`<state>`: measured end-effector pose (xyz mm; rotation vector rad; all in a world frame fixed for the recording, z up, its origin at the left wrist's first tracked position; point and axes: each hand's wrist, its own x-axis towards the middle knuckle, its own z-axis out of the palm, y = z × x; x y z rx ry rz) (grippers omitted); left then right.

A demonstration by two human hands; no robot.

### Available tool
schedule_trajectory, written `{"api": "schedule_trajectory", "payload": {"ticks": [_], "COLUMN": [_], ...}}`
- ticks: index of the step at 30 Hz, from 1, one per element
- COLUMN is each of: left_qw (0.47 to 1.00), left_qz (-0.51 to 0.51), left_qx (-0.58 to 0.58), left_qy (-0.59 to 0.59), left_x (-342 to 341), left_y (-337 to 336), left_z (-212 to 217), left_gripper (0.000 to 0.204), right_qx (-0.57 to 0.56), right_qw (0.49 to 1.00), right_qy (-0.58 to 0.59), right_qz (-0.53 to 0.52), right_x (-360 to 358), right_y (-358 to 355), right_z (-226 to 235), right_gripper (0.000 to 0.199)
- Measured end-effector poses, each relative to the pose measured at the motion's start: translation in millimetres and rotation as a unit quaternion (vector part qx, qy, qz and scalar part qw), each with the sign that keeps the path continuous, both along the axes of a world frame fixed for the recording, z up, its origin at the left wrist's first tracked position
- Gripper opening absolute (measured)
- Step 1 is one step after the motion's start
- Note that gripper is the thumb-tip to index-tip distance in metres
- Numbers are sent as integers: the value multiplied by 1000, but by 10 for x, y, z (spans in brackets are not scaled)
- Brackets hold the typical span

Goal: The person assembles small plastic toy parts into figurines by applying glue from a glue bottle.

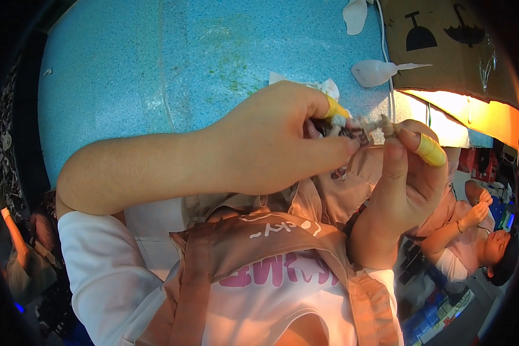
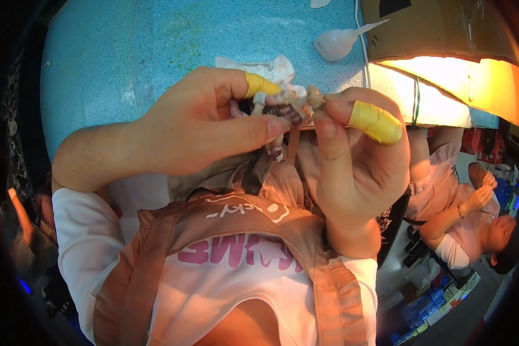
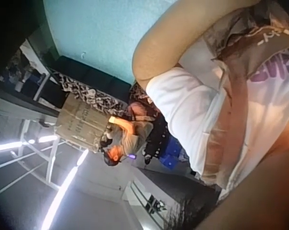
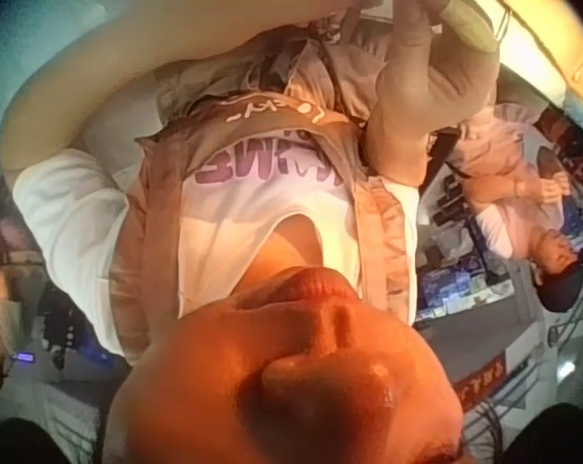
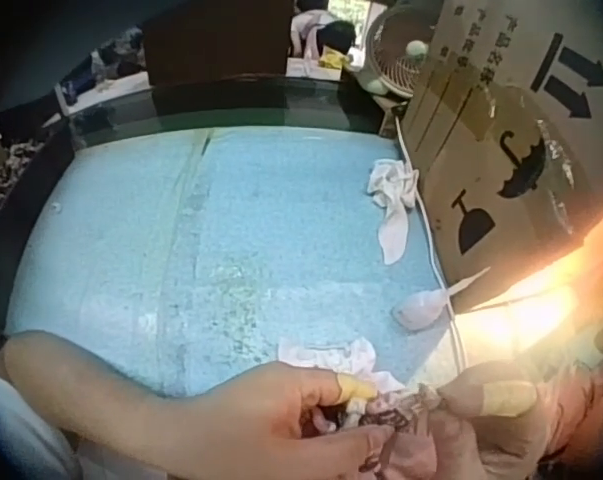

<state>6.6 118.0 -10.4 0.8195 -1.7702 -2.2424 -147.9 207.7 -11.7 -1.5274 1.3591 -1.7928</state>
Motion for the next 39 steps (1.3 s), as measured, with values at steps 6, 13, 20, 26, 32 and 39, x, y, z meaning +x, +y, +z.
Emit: {"api": "schedule_trajectory", "payload": {"ticks": [6,13,20,26,32,39], "left_qw": [1000,999,997,997,922,889], "left_qz": [-2,-8,-12,-22,-12,26], "left_qx": [8,-31,-23,-9,-369,-436], "left_qy": [-2,18,78,71,117,137], "left_x": [-9,31,39,44,41,-6], "left_y": [-34,9,54,33,-38,3], "left_z": [15,43,16,46,-26,-47], "left_gripper": [24,25,32,34,39,40], "right_qx": [17,8,-57,-113,26,76], "right_qw": [1000,993,954,946,987,984], "right_qy": [22,115,292,303,159,160], "right_qz": [-3,-29,-37,14,-3,-34], "right_x": [9,-1,-113,-105,-56,-37], "right_y": [18,74,107,122,124,154], "right_z": [-39,-73,-20,-59,26,-1], "right_gripper": [18,24,30,25,20,19]}}
